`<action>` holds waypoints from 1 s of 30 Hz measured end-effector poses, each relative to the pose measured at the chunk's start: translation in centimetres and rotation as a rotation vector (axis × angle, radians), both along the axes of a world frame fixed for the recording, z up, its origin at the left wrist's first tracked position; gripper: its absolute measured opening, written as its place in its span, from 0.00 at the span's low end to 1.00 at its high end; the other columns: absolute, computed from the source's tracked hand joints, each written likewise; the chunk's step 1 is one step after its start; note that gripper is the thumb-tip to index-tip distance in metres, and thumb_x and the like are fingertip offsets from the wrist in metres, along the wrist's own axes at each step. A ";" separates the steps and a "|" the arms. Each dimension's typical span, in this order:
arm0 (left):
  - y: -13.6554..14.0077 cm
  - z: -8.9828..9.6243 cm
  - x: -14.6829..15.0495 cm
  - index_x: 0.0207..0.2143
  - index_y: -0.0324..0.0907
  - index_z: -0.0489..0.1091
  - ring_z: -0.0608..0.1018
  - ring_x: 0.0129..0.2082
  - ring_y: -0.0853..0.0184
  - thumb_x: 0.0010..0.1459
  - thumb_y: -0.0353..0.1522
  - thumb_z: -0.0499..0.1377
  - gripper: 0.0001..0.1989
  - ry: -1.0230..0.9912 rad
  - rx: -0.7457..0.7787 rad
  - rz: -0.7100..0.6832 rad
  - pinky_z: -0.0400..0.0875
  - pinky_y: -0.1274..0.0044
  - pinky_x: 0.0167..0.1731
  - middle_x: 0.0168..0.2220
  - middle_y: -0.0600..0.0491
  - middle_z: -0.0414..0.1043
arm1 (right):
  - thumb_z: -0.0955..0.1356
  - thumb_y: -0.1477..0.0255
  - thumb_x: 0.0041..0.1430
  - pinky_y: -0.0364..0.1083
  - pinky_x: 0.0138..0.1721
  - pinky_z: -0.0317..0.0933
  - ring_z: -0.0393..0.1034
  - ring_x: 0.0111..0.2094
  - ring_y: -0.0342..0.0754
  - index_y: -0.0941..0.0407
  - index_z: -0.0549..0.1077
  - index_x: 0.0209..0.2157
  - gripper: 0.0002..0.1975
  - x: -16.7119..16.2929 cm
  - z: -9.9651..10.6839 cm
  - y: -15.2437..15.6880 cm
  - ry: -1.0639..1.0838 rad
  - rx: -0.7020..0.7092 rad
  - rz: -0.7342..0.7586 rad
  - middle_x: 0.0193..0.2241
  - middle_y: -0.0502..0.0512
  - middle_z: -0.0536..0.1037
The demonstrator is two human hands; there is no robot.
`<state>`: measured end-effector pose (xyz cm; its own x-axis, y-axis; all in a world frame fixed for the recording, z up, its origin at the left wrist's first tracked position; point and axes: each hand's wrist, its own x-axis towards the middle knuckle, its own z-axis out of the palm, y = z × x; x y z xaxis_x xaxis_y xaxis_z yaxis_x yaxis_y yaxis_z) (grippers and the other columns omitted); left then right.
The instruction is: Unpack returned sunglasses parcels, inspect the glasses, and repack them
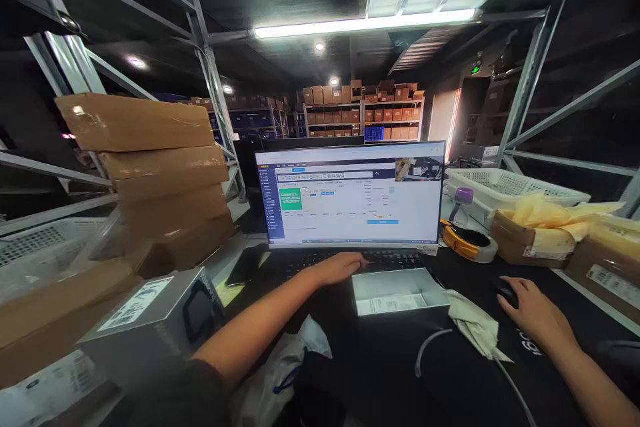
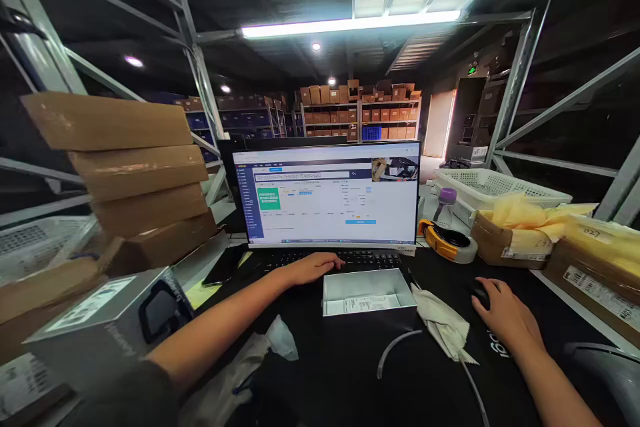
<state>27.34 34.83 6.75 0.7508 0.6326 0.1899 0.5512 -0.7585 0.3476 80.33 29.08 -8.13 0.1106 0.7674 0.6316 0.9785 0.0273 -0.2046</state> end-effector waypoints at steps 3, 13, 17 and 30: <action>1.5 -1.5 0.4 0.50 0.39 0.71 0.75 0.56 0.63 0.68 0.27 0.51 0.12 -0.020 0.019 0.017 0.70 0.65 0.57 0.55 0.46 0.73 | 0.60 0.54 0.57 0.57 0.50 0.68 0.72 0.49 0.63 0.58 0.72 0.51 0.29 0.0 0.1 -0.3 0.004 -0.008 -0.001 0.47 0.67 0.73; 2.0 -5.2 3.2 0.53 0.37 0.69 0.72 0.56 0.56 0.65 0.38 0.59 0.19 0.052 0.296 0.025 0.64 0.65 0.60 0.54 0.41 0.72 | 0.62 0.52 0.53 0.62 0.54 0.63 0.71 0.49 0.71 0.47 0.69 0.45 0.22 0.7 0.2 -0.1 0.114 -0.018 0.040 0.43 0.68 0.74; 2.0 -5.9 3.7 0.52 0.39 0.70 0.72 0.54 0.57 0.67 0.34 0.55 0.14 0.105 0.399 0.038 0.61 0.63 0.61 0.49 0.42 0.73 | 0.62 0.51 0.52 0.64 0.55 0.62 0.70 0.49 0.72 0.44 0.67 0.45 0.21 1.4 -0.5 0.5 0.126 0.012 0.062 0.42 0.67 0.74; 1.1 -5.8 3.7 0.53 0.37 0.68 0.72 0.49 0.57 0.65 0.40 0.55 0.20 0.191 0.503 0.088 0.60 0.67 0.60 0.45 0.44 0.72 | 0.63 0.51 0.54 0.64 0.49 0.59 0.69 0.47 0.72 0.31 0.55 0.62 0.33 4.5 -2.9 1.5 0.001 0.019 0.080 0.43 0.68 0.74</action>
<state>30.99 35.95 0.99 0.7499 0.5606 0.3512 0.6378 -0.7536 -0.1589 84.85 30.53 -11.03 0.0501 0.7616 0.6462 0.9727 0.1096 -0.2045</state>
